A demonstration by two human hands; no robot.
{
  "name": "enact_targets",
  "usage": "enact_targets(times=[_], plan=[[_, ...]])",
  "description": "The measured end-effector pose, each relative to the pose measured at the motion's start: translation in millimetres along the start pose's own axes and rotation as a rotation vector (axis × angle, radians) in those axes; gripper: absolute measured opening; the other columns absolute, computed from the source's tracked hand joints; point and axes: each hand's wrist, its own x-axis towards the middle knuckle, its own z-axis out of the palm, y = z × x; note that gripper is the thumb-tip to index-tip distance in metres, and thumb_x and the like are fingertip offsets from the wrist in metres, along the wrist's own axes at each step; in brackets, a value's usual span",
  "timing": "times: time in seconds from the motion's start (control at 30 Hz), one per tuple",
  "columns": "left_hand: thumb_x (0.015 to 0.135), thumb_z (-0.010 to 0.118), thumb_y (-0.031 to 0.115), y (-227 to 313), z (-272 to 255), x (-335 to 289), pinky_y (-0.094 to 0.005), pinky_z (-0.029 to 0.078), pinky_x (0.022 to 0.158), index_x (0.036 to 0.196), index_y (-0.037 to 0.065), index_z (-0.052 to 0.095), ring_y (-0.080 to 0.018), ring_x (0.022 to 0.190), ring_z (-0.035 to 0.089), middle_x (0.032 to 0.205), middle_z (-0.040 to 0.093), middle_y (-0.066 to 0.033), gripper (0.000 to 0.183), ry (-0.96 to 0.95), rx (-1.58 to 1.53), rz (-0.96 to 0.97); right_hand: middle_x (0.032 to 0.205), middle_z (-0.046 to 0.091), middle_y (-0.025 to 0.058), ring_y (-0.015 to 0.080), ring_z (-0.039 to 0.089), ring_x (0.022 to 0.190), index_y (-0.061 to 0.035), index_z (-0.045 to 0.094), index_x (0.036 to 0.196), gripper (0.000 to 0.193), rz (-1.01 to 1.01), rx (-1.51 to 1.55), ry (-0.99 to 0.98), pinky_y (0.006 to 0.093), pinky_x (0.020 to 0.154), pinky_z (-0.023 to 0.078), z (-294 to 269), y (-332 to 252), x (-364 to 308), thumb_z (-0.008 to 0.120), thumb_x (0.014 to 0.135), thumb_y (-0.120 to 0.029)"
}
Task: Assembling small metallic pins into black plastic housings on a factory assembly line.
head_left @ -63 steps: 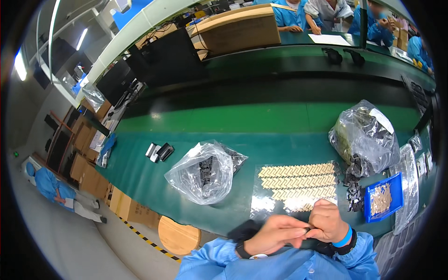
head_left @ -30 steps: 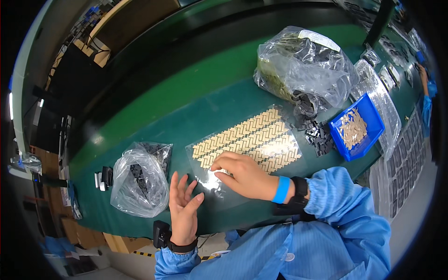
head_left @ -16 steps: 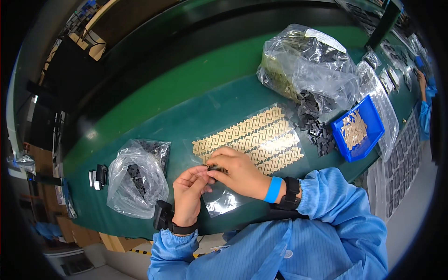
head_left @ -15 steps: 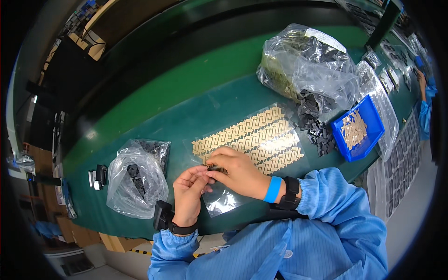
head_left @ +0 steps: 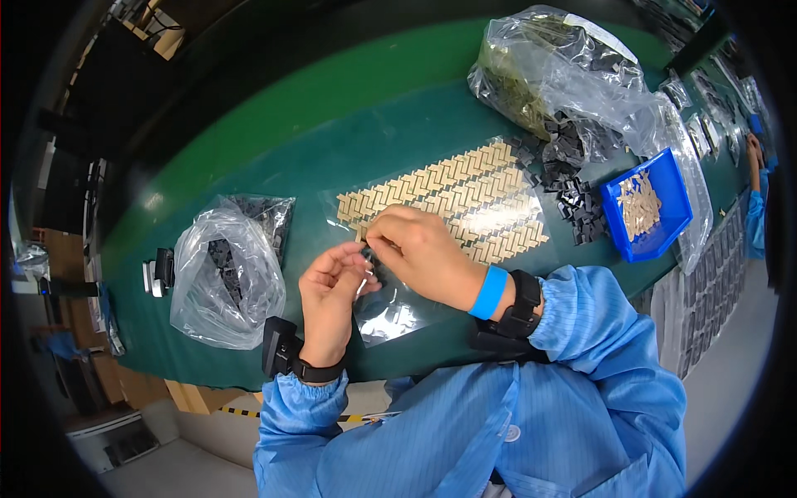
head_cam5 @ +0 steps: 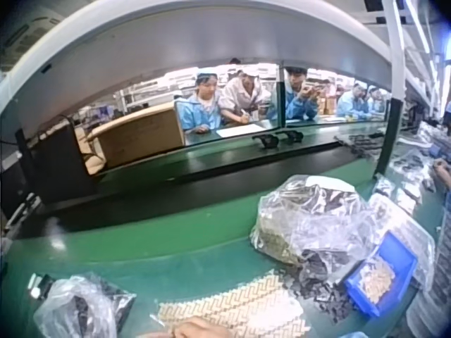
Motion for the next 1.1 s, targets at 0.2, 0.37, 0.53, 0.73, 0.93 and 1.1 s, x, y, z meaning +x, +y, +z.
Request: enact_targets(times=[0.2,0.37,0.53,0.73,0.93,1.1], plan=[[0.078,0.050,-0.004,-2,-2,-5,-0.0249,0.051,0.060,0.113,-0.002,0.046,-0.0121,0.069,0.056,0.084,0.056,-0.0060,0.035,0.064,0.082,0.013,0.074,0.055,0.0126,0.0290,0.053,0.066,0.0005,0.057,0.074,0.003,0.187,0.153,0.019,0.0358,0.058,0.044,-31,-16,-1,0.055,0.073,-0.003],[0.073,0.061,0.002,11,4,-22,-0.0196,0.042,0.056,0.121,0.002,0.042,-0.0102,0.069,0.050,0.098,0.050,-0.0069,0.051,0.317,0.603,0.520,0.080,0.056,0.0085,0.0241,0.054,0.074,-0.0012,0.056,0.075,0.009,-0.288,-0.205,0.075,0.0326,0.059,0.044,-65,-30,-15,0.059,0.067,-0.006],[0.080,0.055,0.012,40,27,-52,-0.0230,0.043,0.051,0.093,-0.005,0.058,-0.0125,0.064,0.054,0.078,0.059,-0.0106,0.022,-0.279,-0.013,0.000,0.085,0.058,0.0069,0.0195,0.054,0.076,-0.0031,0.059,0.080,0.017,-0.784,-0.431,0.027,0.0306,0.059,0.043,-91,-50,-35,0.059,0.064,-0.011],[0.082,0.051,0.003,37,51,-52,-0.0238,0.044,0.047,0.091,-0.007,0.058,-0.0145,0.059,0.055,0.081,0.061,-0.0168,0.015,-0.648,-0.278,-0.332,0.088,0.061,0.0039,0.0170,0.054,0.078,-0.0075,0.062,0.083,0.012,-0.876,-0.518,0.017,0.0295,0.064,0.041,-114,-59,-60,0.059,0.073,-0.015],[0.080,0.051,-0.004,29,80,-55,-0.0220,0.043,0.045,0.089,-0.006,0.060,-0.0130,0.056,0.055,0.079,0.061,-0.0156,0.012,-0.610,-0.115,-0.183,0.086,0.057,0.0068,0.0209,0.054,0.077,-0.0043,0.059,0.080,0.018,-0.555,-0.281,0.063,0.0315,0.060,0.042,-131,-57,-69,0.064,0.065,-0.014],[0.078,0.056,-0.001,22,95,-60,-0.0221,0.043,0.042,0.088,-0.007,0.061,-0.0154,0.051,0.055,0.071,0.059,-0.0153,0.013,-0.475,0.165,0.175,0.083,0.055,0.0039,0.0212,0.053,0.078,-0.0050,0.060,0.082,0.018,-0.363,-0.207,0.066,0.0310,0.063,0.040,-131,-58,-77,0.065,0.067,-0.012]])
